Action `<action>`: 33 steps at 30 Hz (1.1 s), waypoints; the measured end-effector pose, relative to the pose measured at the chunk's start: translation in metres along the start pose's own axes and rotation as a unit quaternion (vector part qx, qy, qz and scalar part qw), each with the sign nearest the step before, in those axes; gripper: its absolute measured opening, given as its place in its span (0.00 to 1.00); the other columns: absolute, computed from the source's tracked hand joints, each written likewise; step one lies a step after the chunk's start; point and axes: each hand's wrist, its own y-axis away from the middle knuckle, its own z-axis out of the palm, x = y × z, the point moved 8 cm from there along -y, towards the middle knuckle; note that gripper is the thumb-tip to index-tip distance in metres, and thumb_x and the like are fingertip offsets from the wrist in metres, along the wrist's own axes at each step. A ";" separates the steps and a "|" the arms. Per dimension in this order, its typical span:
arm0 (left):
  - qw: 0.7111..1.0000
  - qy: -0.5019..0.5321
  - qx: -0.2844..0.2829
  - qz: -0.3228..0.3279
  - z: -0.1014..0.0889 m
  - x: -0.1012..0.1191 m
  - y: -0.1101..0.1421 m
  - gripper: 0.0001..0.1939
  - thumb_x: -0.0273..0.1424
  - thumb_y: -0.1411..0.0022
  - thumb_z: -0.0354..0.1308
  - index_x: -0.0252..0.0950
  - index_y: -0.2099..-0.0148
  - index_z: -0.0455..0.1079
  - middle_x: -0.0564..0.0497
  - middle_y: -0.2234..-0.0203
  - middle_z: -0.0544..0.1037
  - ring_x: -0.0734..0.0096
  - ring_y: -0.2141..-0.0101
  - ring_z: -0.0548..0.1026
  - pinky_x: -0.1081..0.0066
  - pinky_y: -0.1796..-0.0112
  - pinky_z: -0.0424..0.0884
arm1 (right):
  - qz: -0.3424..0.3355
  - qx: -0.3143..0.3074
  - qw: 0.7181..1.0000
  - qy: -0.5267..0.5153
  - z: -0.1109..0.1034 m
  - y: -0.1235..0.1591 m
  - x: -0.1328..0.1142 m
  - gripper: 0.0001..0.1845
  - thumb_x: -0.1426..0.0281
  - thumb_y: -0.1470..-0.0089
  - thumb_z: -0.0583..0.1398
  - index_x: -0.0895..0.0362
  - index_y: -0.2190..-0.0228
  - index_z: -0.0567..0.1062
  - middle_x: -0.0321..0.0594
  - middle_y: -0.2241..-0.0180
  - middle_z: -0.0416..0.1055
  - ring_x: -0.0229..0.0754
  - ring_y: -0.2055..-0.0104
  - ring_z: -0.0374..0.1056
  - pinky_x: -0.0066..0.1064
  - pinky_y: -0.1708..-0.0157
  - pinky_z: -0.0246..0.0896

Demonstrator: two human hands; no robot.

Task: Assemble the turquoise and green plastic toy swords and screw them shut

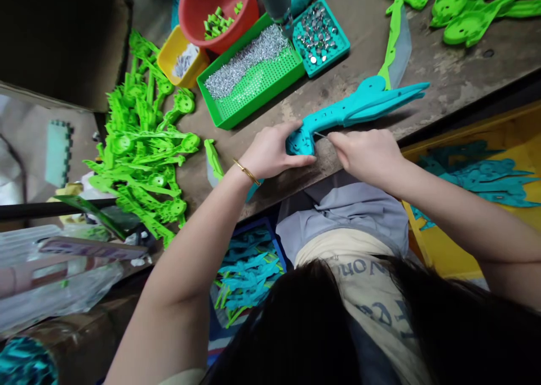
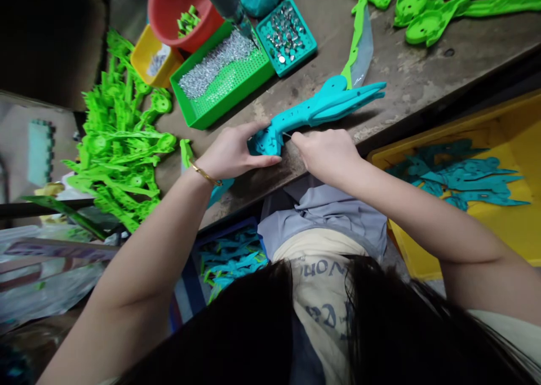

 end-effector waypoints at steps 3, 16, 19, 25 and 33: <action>1.000 -0.012 -0.007 0.000 0.001 0.003 0.000 0.42 0.51 0.49 0.63 0.34 0.37 0.63 0.42 0.42 0.72 0.47 0.43 0.70 0.56 0.43 0.64 | -0.050 0.000 0.999 0.008 -0.001 0.000 -0.007 0.24 0.71 0.38 0.45 0.61 0.48 0.73 0.53 0.65 0.78 0.48 0.66 0.71 0.35 0.71 0.46; 0.998 -0.055 -0.005 -0.004 0.005 0.011 0.001 0.41 0.49 0.50 0.63 0.35 0.38 0.63 0.42 0.42 0.71 0.47 0.43 0.69 0.55 0.42 0.63 | 0.062 -0.027 0.987 -0.146 0.001 0.000 0.021 0.20 0.64 0.39 0.51 0.51 0.52 0.78 0.44 0.62 0.80 0.50 0.61 0.73 0.37 0.62 0.59; 0.998 -0.055 -0.011 -0.015 0.004 0.010 0.001 0.41 0.49 0.49 0.63 0.35 0.38 0.63 0.42 0.43 0.72 0.47 0.43 0.69 0.55 0.43 0.63 | 0.073 -0.004 0.990 -0.119 0.000 0.005 0.021 0.21 0.63 0.38 0.50 0.51 0.51 0.77 0.46 0.63 0.79 0.51 0.62 0.73 0.37 0.63 0.58; 0.999 -0.048 -0.005 -0.014 0.005 0.009 0.001 0.42 0.49 0.50 0.63 0.35 0.37 0.62 0.42 0.40 0.69 0.47 0.41 0.67 0.55 0.42 0.63 | 0.041 -0.004 0.994 -0.098 0.010 -0.001 0.018 0.22 0.63 0.37 0.48 0.50 0.50 0.76 0.44 0.63 0.79 0.50 0.63 0.73 0.36 0.65 0.55; 0.999 -0.038 -0.010 -0.006 0.005 0.010 0.002 0.38 0.48 0.48 0.61 0.36 0.38 0.63 0.43 0.43 0.72 0.48 0.44 0.70 0.56 0.44 0.65 | 0.011 -0.016 0.999 -0.046 0.013 -0.021 -0.012 0.20 0.68 0.37 0.47 0.58 0.52 0.74 0.52 0.64 0.79 0.51 0.64 0.74 0.35 0.69 0.52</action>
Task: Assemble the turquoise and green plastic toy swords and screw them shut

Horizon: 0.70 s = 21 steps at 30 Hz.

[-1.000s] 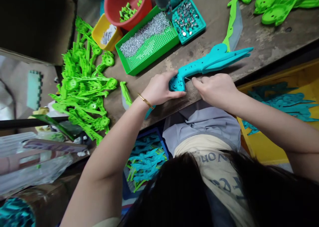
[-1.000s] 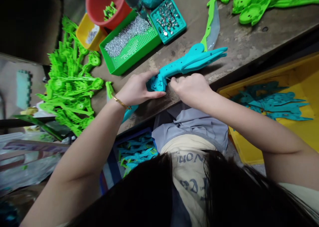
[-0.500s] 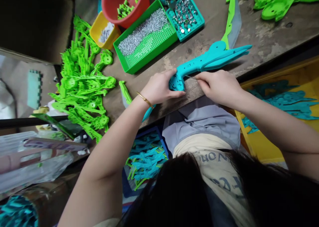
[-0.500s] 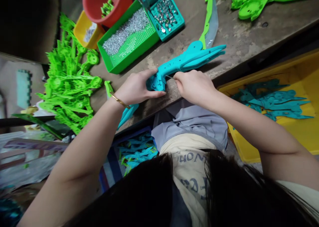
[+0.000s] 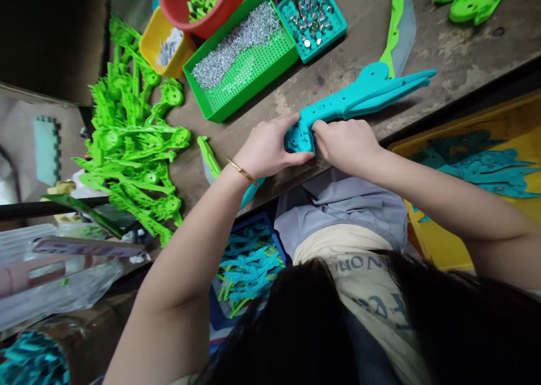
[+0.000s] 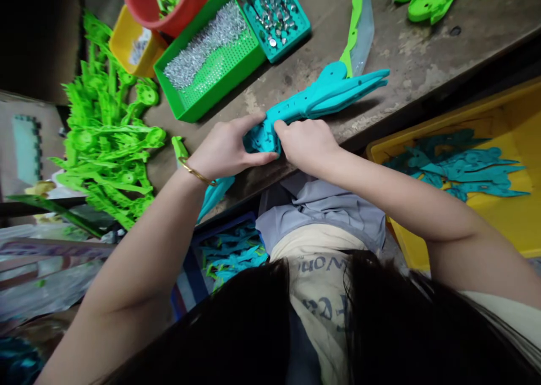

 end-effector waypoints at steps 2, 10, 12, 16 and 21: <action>1.000 -0.001 0.000 -0.002 0.000 0.001 0.000 0.38 0.47 0.48 0.62 0.37 0.38 0.63 0.44 0.43 0.72 0.47 0.44 0.70 0.55 0.44 0.65 | 0.007 -0.008 1.000 0.002 -0.003 0.002 -0.001 0.20 0.69 0.38 0.47 0.60 0.53 0.74 0.52 0.66 0.79 0.51 0.65 0.74 0.35 0.69 0.52; 1.000 0.012 -0.006 -0.006 0.002 -0.001 0.000 0.41 0.47 0.48 0.63 0.36 0.36 0.60 0.41 0.39 0.68 0.46 0.40 0.66 0.54 0.41 0.61 | 0.057 0.007 0.998 -0.005 -0.017 0.031 0.026 0.20 0.64 0.37 0.48 0.57 0.56 0.76 0.49 0.67 0.77 0.50 0.65 0.72 0.37 0.66 0.54; 1.000 0.012 -0.011 -0.007 0.002 -0.001 0.001 0.41 0.47 0.47 0.62 0.35 0.35 0.60 0.40 0.39 0.67 0.46 0.40 0.66 0.55 0.41 0.61 | 0.056 0.008 0.998 -0.011 -0.015 0.032 0.026 0.20 0.64 0.37 0.48 0.57 0.56 0.76 0.48 0.67 0.77 0.50 0.65 0.72 0.37 0.67 0.54; 1.000 0.015 -0.014 0.000 0.000 0.000 0.001 0.41 0.48 0.47 0.62 0.36 0.36 0.60 0.42 0.40 0.69 0.46 0.40 0.67 0.54 0.41 0.62 | 0.060 0.013 0.998 -0.019 -0.012 0.028 0.024 0.21 0.65 0.37 0.47 0.57 0.54 0.76 0.48 0.67 0.77 0.50 0.66 0.71 0.37 0.67 0.54; 1.000 0.019 -0.013 -0.002 0.000 -0.002 0.001 0.41 0.50 0.47 0.61 0.37 0.35 0.60 0.42 0.40 0.70 0.46 0.41 0.68 0.55 0.42 0.63 | 0.055 0.018 0.998 -0.018 -0.011 0.028 0.025 0.21 0.64 0.37 0.47 0.56 0.54 0.76 0.47 0.66 0.78 0.50 0.64 0.71 0.36 0.67 0.52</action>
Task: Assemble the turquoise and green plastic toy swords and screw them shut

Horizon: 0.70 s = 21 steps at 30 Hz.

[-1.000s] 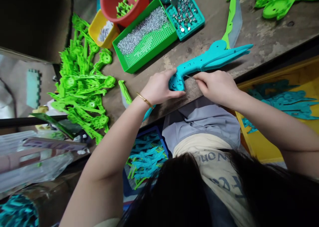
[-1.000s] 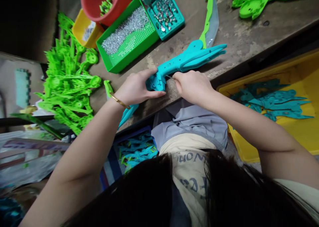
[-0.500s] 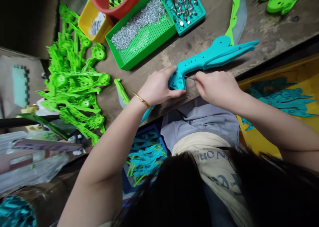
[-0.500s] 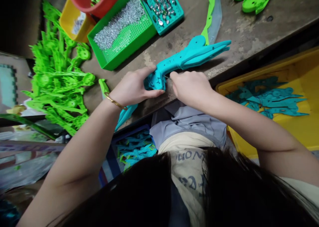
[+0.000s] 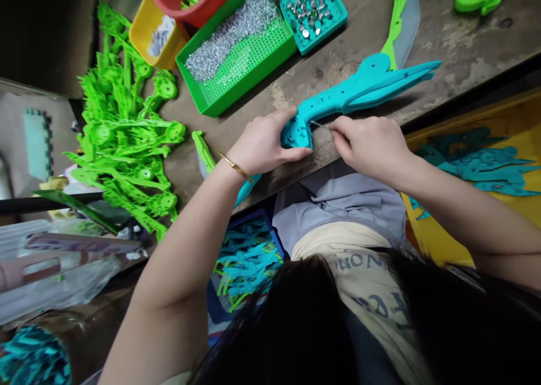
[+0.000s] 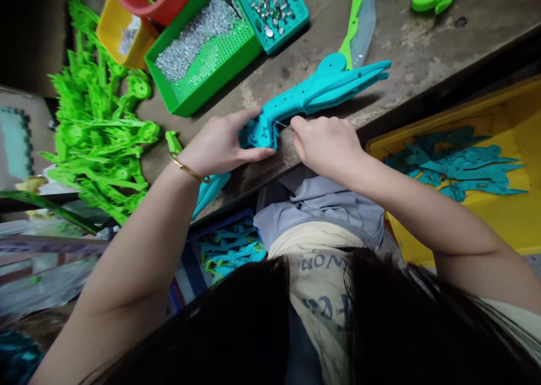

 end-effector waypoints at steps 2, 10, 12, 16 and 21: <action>1.000 0.001 -0.001 -0.002 0.000 -0.002 0.000 0.41 0.50 0.48 0.61 0.38 0.36 0.60 0.43 0.41 0.70 0.46 0.42 0.68 0.54 0.43 0.63 | -0.010 0.004 1.000 -0.003 0.000 0.001 0.000 0.22 0.64 0.37 0.47 0.55 0.53 0.76 0.46 0.64 0.78 0.49 0.63 0.71 0.35 0.67 0.52; 1.000 0.005 -0.010 -0.011 0.000 -0.002 0.000 0.43 0.50 0.48 0.62 0.37 0.35 0.59 0.42 0.41 0.69 0.45 0.41 0.67 0.56 0.42 0.61 | -0.025 0.030 0.999 0.005 -0.006 0.006 0.000 0.23 0.64 0.37 0.46 0.52 0.51 0.77 0.45 0.62 0.76 0.48 0.63 0.70 0.35 0.69 0.50; 1.000 0.004 -0.011 -0.012 0.000 -0.002 0.000 0.43 0.50 0.48 0.62 0.37 0.35 0.59 0.42 0.41 0.69 0.45 0.41 0.67 0.56 0.42 0.61 | -0.021 0.029 0.999 0.009 -0.006 0.006 0.001 0.24 0.64 0.36 0.46 0.53 0.51 0.76 0.46 0.62 0.75 0.48 0.63 0.70 0.35 0.69 0.50; 1.000 0.005 -0.006 -0.009 0.000 -0.002 0.000 0.41 0.50 0.48 0.62 0.39 0.35 0.60 0.44 0.41 0.70 0.47 0.41 0.67 0.57 0.42 0.62 | -0.013 0.031 0.999 0.011 -0.004 0.005 0.003 0.24 0.63 0.36 0.45 0.52 0.50 0.76 0.46 0.62 0.76 0.48 0.63 0.70 0.35 0.69 0.50; 1.000 0.001 -0.005 -0.010 0.000 -0.003 0.000 0.41 0.51 0.48 0.62 0.39 0.36 0.60 0.44 0.42 0.71 0.47 0.41 0.68 0.57 0.42 0.62 | -0.016 0.041 0.999 0.006 -0.005 0.005 0.003 0.24 0.63 0.37 0.46 0.53 0.51 0.77 0.45 0.63 0.76 0.46 0.65 0.69 0.34 0.70 0.48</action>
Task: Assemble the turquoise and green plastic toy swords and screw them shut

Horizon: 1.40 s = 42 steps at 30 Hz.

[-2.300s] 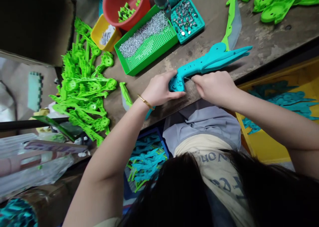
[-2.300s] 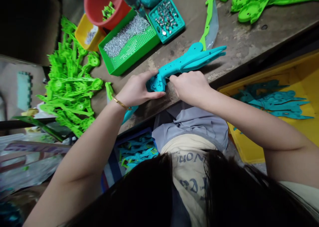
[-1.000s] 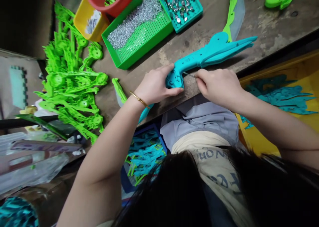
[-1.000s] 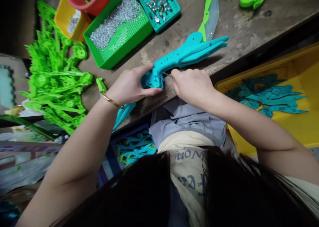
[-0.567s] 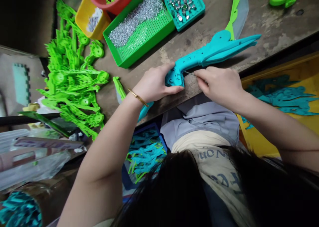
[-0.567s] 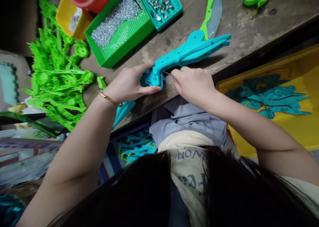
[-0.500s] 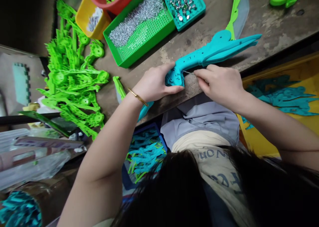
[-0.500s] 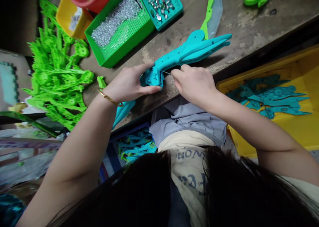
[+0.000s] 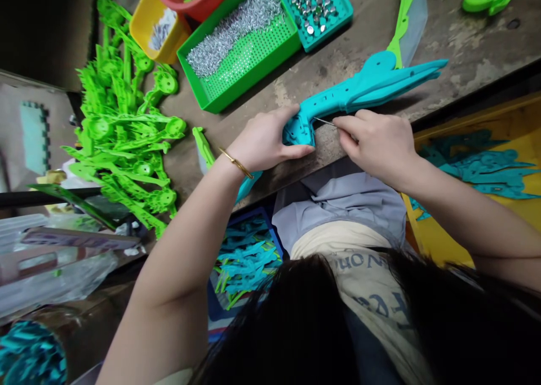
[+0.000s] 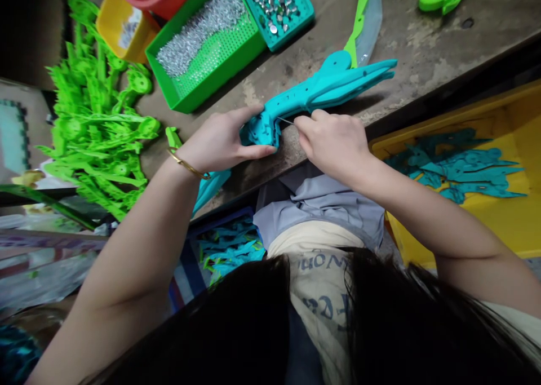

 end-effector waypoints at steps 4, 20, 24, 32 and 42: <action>1.000 -0.007 -0.013 -0.006 0.001 0.002 0.001 0.42 0.51 0.47 0.60 0.36 0.34 0.58 0.42 0.41 0.69 0.46 0.41 0.67 0.56 0.42 0.61 | -0.001 0.015 1.000 -0.004 0.000 0.001 0.003 0.23 0.64 0.37 0.47 0.55 0.54 0.78 0.45 0.64 0.75 0.44 0.66 0.68 0.33 0.71 0.47; 1.000 -0.020 -0.009 0.002 0.001 0.006 0.000 0.42 0.49 0.47 0.61 0.33 0.35 0.59 0.41 0.42 0.71 0.47 0.43 0.69 0.57 0.44 0.63 | -0.030 0.022 0.999 -0.037 0.009 -0.017 -0.012 0.20 0.67 0.37 0.48 0.57 0.57 0.78 0.48 0.64 0.74 0.47 0.64 0.69 0.36 0.68 0.52; 1.000 -0.019 0.012 0.004 0.003 0.008 0.002 0.43 0.46 0.48 0.63 0.33 0.35 0.58 0.41 0.39 0.68 0.46 0.41 0.67 0.55 0.42 0.62 | -0.020 0.005 0.999 -0.042 0.007 -0.019 -0.013 0.19 0.68 0.38 0.49 0.58 0.58 0.78 0.48 0.64 0.75 0.48 0.63 0.70 0.36 0.67 0.54; 1.000 -0.026 0.010 -0.001 0.009 0.009 0.004 0.49 0.48 0.51 0.69 0.35 0.33 0.56 0.39 0.37 0.64 0.44 0.38 0.62 0.52 0.39 0.58 | 0.016 0.007 1.000 -0.002 -0.025 0.020 -0.001 0.19 0.64 0.38 0.51 0.55 0.56 0.78 0.46 0.67 0.76 0.51 0.63 0.73 0.37 0.67 0.60; 0.998 -0.068 0.005 0.009 0.026 0.021 0.013 0.51 0.46 0.46 0.67 0.42 0.28 0.45 0.33 0.31 0.47 0.36 0.35 0.54 0.46 0.40 0.59 | 0.030 0.000 0.995 0.096 -0.057 -0.088 0.039 0.23 0.70 0.38 0.50 0.71 0.51 0.75 0.69 0.52 0.71 0.73 0.47 0.67 0.61 0.56 0.62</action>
